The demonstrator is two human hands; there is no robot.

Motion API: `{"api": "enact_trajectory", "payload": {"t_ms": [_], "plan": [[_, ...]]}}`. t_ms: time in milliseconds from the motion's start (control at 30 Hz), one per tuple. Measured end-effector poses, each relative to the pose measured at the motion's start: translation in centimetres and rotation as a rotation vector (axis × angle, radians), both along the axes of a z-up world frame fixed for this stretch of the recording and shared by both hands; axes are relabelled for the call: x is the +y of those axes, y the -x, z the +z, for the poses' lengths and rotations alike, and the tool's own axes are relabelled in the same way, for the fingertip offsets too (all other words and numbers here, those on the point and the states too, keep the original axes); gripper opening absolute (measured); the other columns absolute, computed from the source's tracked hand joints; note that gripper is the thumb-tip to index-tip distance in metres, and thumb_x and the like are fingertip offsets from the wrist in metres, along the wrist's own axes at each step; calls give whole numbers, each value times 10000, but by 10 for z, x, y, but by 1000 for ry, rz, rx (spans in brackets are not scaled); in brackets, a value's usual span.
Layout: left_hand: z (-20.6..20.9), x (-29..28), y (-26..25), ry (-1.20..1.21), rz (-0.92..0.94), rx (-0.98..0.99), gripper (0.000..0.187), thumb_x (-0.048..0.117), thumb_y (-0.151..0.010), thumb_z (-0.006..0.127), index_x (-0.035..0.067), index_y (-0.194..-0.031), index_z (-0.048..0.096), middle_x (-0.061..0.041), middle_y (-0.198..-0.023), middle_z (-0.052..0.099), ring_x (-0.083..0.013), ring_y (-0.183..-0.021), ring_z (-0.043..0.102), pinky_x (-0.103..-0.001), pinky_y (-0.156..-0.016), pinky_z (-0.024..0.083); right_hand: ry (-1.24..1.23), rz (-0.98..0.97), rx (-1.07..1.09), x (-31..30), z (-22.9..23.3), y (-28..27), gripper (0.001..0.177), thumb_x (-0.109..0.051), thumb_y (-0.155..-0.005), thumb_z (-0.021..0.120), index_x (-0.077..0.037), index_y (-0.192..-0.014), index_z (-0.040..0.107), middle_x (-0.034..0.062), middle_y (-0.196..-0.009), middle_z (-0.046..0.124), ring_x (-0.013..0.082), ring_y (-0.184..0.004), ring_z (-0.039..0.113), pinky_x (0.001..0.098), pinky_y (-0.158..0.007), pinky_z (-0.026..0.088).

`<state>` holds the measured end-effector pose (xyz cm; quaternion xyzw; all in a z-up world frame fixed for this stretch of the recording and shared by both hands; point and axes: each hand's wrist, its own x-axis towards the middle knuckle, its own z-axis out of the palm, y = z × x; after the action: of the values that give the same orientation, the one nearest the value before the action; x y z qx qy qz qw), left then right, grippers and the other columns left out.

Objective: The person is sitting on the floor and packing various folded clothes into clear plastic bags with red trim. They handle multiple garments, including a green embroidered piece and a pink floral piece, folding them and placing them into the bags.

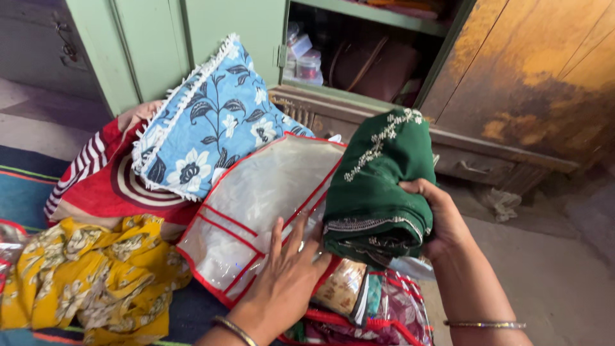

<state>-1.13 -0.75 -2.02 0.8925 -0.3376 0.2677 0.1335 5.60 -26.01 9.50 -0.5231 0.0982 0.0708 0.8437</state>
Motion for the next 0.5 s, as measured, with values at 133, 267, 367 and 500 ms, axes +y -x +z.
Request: {"api": "enact_trajectory", "payload": {"t_ms": [133,267,367,500], "plan": [[5,-5,10,46,-85,160,566,262,-676,686,136,-1227,712,-272,-1388,460,-572,-1477,191,-771,-1152,26,16,13,21,8,3,1,479,-223,-757,712,45,-1149,647,166,-947,746,282,-759,732,415,-743,619],[7,-12,10,-231,37,235,234,76,-821,637,92,-1019,761,-222,-1436,487,-499,-1475,226,-763,-1165,19,32,-1,28,9,-1,1,475,-218,-755,707,49,-1142,646,173,-943,748,285,-757,733,420,-738,621],[17,-5,-2,-102,134,223,279,47,-844,628,30,-1098,741,-227,-1313,539,-515,-1467,237,-751,-1169,43,39,-38,7,4,-5,-3,457,-203,-775,709,50,-1149,641,167,-956,746,277,-774,735,404,-755,623],[36,16,-11,96,166,195,343,47,-747,642,73,-1077,735,-189,-1507,472,-422,-1463,288,-672,-1170,109,5,-37,-16,-2,-8,-8,443,-212,-792,713,44,-1147,645,157,-940,734,267,-758,722,401,-743,620]]}}
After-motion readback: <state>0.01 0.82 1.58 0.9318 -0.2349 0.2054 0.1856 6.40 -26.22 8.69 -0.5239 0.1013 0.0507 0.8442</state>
